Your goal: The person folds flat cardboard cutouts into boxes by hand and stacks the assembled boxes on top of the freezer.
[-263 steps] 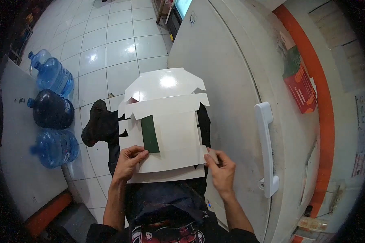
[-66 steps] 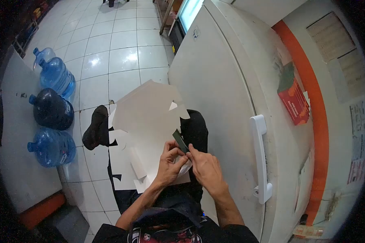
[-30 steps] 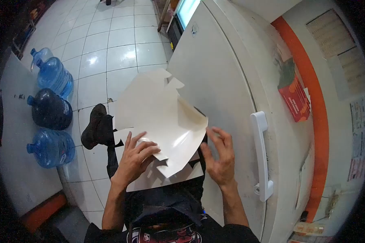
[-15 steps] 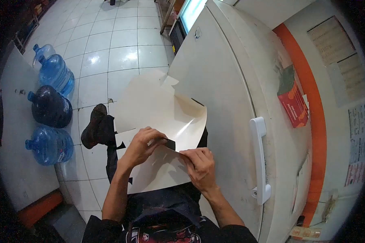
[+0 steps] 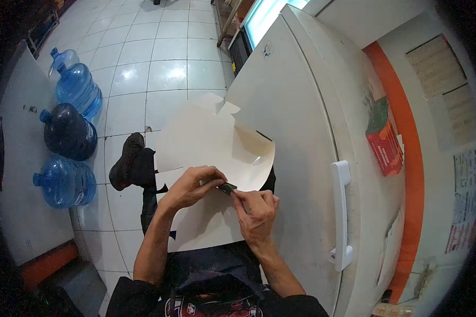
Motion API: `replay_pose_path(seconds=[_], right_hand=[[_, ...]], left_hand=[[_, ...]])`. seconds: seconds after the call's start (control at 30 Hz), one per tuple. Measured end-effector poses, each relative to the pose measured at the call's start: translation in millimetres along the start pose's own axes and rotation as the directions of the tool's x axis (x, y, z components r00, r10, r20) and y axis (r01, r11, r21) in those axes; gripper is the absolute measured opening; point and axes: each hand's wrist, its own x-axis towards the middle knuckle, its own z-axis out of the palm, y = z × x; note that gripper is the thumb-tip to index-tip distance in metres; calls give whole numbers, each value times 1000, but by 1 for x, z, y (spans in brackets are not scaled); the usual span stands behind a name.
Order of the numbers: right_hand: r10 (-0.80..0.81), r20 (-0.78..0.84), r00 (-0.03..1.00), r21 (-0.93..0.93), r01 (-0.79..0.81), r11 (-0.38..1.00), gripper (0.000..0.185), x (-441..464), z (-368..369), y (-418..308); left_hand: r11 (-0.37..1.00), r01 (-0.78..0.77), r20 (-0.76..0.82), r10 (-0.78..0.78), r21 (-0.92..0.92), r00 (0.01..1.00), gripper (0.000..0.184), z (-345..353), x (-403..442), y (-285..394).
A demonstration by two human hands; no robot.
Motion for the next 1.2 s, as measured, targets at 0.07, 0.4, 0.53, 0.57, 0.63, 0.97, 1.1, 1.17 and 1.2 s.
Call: replay_pose_path(seconds=[0.07, 0.4, 0.53, 0.57, 0.63, 0.97, 1.1, 1.17, 1.2], right_hand=[[-45, 10, 999, -32, 46, 998, 15, 0, 4, 0], [-145, 89, 985, -119, 155, 981, 15, 6, 7, 5], [-208, 127, 970, -157, 227, 961, 16, 7, 12, 5], [-223, 132, 966, -166, 244, 955, 16, 8, 14, 6], [-203, 164, 965, -164, 230, 959, 17, 10, 15, 5], [-251, 446, 859, -110, 331, 937, 62, 50, -44, 14], [-381, 520, 764, -296, 580, 759, 28, 66, -30, 55], [-347, 587, 731, -222, 558, 800, 16, 75, -28, 56], [-333, 622, 709, -182, 544, 819, 10, 79, -25, 54]], left_hand=[[998, 43, 18, -42, -43, 999, 16, -1, 0, 4], [977, 107, 76, -94, -185, 993, 18, 1, 1, -1], [978, 114, 91, -99, -173, 991, 20, 4, 3, -6], [976, 115, 71, -103, -187, 992, 21, 5, 3, -7], [969, 117, 27, -114, -218, 993, 24, 6, 1, -3], [989, -134, -9, 135, 66, 991, 24, 1, -19, -18], [922, -203, -413, 334, 330, 847, 37, 16, -27, -8], [918, -90, -651, 340, 386, 678, 56, 32, -40, -17], [932, -52, -696, 305, 360, 650, 61, 43, -48, -27]])
